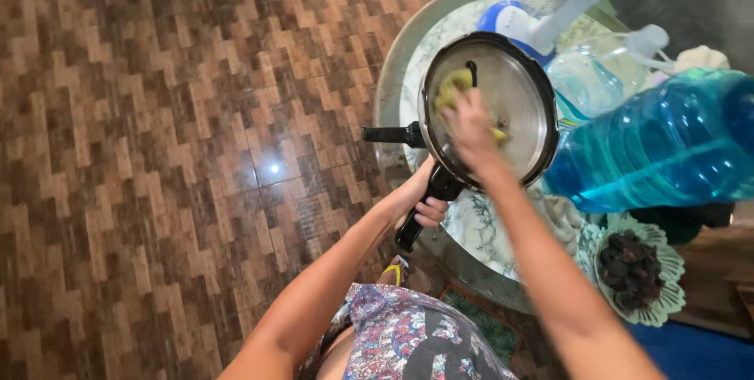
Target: The person wipes the lid and body of a pressure cooker with a gray cloth and a yellow cloth, wiping the interior and exterior surfaces, then carries the cooker to a wooden shelf and places it on the shelf.
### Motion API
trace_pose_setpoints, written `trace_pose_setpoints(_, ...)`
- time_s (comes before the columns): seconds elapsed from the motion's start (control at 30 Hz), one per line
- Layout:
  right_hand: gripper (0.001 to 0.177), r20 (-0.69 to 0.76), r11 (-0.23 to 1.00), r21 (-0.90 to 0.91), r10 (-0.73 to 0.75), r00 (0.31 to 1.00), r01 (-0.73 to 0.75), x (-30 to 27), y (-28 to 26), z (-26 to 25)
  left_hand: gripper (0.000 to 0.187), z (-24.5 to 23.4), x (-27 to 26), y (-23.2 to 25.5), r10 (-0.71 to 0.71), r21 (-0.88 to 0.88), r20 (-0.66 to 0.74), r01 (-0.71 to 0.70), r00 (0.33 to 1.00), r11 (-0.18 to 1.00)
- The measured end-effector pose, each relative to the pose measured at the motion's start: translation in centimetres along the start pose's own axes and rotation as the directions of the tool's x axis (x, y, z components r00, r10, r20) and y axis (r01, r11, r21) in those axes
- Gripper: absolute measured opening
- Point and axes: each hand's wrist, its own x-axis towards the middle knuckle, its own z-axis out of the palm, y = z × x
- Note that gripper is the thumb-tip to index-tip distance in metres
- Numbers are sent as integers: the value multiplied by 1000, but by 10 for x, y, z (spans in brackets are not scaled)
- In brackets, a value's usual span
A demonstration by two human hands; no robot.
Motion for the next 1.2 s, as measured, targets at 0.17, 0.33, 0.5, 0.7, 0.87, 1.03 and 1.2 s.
trace_pose_setpoints(0.17,22,137,974,215,-104,985,73,-15,-25,-2,73,-16,-14,9,-2,-27,-126,-2,992,1000)
trace_pose_setpoints(0.33,44,216,968,249,-70,974,14,-43,-39,-21,76,-20,-26,5,-16,-69,-92,10,996,998)
trace_pose_setpoints(0.5,51,-94,961,-199,-213,972,192,18,-12,11,75,-8,-20,5,-67,-68,-89,61,994,996)
trace_pose_setpoints(0.7,30,-131,869,-453,157,979,-200,40,68,-30,78,-4,-26,11,-47,32,-83,50,995,998)
trace_pose_setpoints(0.87,25,-47,761,-622,199,979,-185,-37,72,-53,74,-15,-25,24,12,15,-120,-10,993,1000)
trace_pose_setpoints(1.03,53,184,977,60,190,964,-204,-81,-9,-23,76,-22,-10,27,5,29,-154,0,988,1000)
trace_pose_setpoints(1.2,52,-45,956,292,4,999,10,-22,-21,-25,77,-11,9,8,-7,172,-189,40,982,984)
